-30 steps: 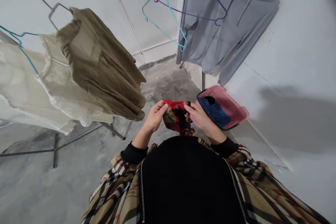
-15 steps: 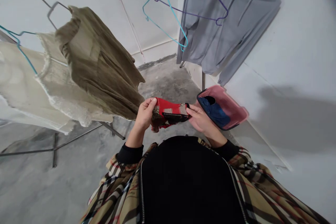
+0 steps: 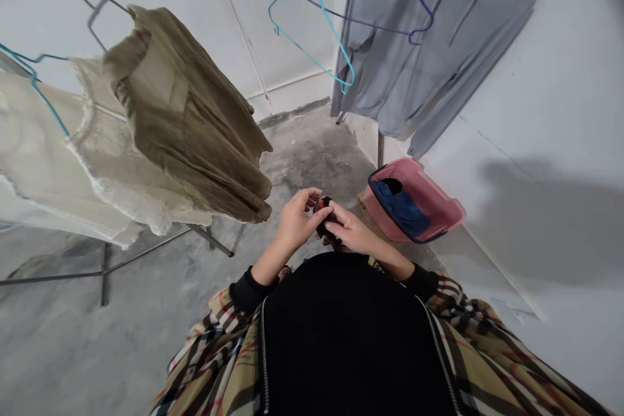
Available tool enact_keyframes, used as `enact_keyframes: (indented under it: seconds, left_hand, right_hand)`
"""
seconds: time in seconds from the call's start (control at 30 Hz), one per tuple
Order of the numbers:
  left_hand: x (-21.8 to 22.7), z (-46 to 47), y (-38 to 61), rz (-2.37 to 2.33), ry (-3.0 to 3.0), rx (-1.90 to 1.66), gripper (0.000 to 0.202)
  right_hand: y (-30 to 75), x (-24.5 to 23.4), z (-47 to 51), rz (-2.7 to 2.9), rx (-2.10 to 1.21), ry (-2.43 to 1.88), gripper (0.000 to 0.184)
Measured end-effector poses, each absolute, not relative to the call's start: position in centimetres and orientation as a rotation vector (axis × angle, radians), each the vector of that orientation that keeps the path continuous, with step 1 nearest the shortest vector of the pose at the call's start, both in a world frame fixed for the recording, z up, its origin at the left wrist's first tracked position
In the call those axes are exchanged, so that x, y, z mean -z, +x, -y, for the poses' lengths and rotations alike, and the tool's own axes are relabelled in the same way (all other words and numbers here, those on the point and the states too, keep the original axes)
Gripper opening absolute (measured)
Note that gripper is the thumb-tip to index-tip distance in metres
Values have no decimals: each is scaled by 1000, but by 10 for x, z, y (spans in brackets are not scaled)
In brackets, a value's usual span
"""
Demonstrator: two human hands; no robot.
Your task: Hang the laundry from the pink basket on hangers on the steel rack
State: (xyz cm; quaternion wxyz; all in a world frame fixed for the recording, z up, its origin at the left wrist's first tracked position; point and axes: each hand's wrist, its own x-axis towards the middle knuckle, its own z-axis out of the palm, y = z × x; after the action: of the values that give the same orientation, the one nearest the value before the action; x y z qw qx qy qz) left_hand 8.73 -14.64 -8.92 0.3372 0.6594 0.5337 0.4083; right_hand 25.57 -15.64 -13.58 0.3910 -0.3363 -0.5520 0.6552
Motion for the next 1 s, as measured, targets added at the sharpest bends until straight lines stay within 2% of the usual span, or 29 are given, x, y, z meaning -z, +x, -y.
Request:
enact_keyframes:
  seconds: [0.13, 0.27, 0.5, 0.67, 0.8, 1.0]
  left_hand:
    - [92, 143, 89, -1407, 1792, -931, 26]
    - [95, 141, 95, -1459, 1927, -884, 34]
    - [85, 136, 97, -1444, 2170, -1046, 25]
    - [61, 139, 91, -1404, 2075, -1216, 20]
    - [46, 144, 86, -1398, 1992, -1278, 19]
    - [40, 149, 83, -1360, 1860, -1287, 18]
  right_hand:
    - [257, 149, 154, 1519, -1555, -950, 47]
    - [259, 153, 153, 1623, -1428, -946, 49]
    - [264, 147, 142, 1772, -1190, -918, 43]
    - [273, 197, 131, 1866, -1052, -1041, 38]
    - [280, 241, 130, 1934, -1128, -1271, 35]
    - [270, 260, 116, 1913, -1181, -1376, 40]
